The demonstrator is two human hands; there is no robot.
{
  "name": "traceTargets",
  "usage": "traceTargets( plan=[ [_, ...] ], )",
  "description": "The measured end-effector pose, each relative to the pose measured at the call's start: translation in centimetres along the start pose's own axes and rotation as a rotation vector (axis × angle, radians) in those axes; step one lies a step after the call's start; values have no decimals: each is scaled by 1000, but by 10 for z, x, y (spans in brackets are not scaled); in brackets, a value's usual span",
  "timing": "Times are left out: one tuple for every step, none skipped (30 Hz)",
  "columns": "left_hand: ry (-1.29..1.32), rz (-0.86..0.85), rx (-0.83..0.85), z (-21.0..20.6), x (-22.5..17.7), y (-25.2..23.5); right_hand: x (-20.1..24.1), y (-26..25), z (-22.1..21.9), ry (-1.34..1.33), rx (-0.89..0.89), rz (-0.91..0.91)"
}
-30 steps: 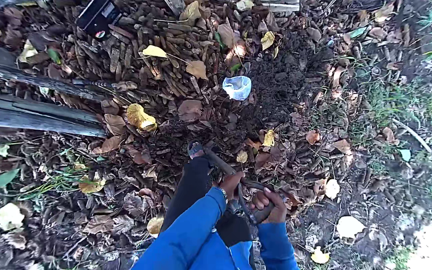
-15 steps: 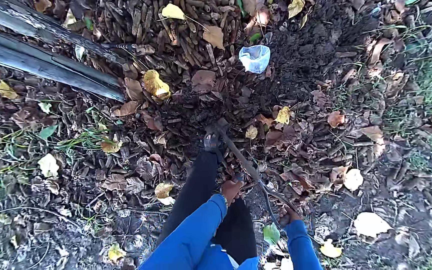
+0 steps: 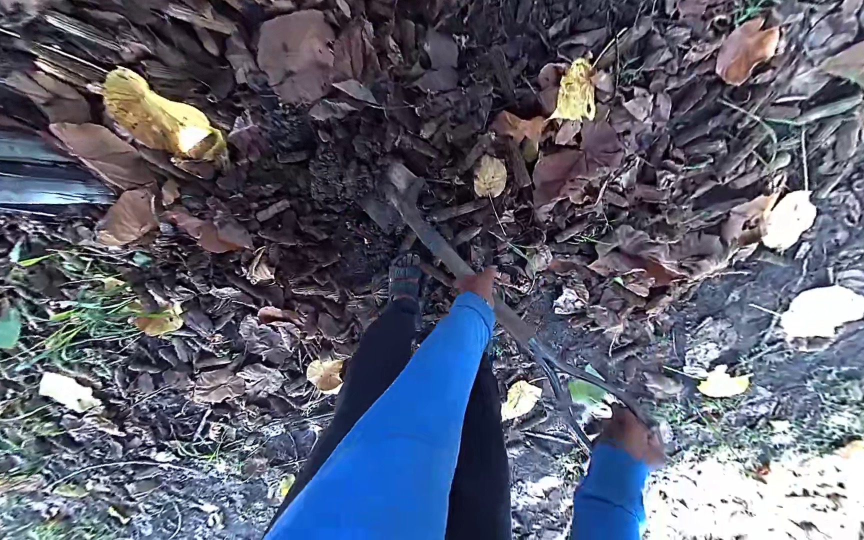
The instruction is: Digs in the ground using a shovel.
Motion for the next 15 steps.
traceTargets(
  plan=[
    [47, 14, -7, 6, 6, -17, -3, 13, 5, -27, -6, 48],
    [95, 24, 9, 15, 11, -27, -3, 27, 11, -45, -14, 102],
    [150, 29, 34, 27, 15, -27, -1, 43, 21, -59, -14, 164],
    [222, 25, 61, 39, 15, -21, 4, 60, 28, -68, -9, 242],
    [305, 24, 101, 51, 10, -15, 12, 77, 33, -68, 13, 329],
    [398, 23, 155, 65, 3, -7, 22, 94, 39, -64, 56, 445],
    [482, 14, 235, 78, -6, 3, 34, 109, 47, -58, 123, 588],
    [554, -2, 345, 90, -17, 14, 48, 120, 55, -62, 212, 759],
    [612, -20, 445, 100, -29, 26, 64, 131, 62, -46, 303, 921],
    [672, -32, 510, 110, -38, 38, 83, 144, 67, -17, 376, 1056],
    [730, -35, 548, 122, -45, 49, 99, 157, 72, 18, 439, 1162],
    [783, -40, 575, 135, -49, 57, 110, 170, 78, 48, 501, 1238],
    [838, -40, 597, 147, -50, 62, 118, 180, 85, 81, 552, 1294],
    [895, -37, 622, 157, -48, 66, 124, 186, 92, 102, 588, 1342],
    [949, -21, 639, 165, -46, 72, 130, 191, 100, 125, 614, 1374]
  ],
)
Point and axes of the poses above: each hand's wrist, its own y-axis away from the middle knuckle, its own z-axis out of the back of the hand, x = y × z, the point moved 1 cm from there along -y, towards the middle knuckle
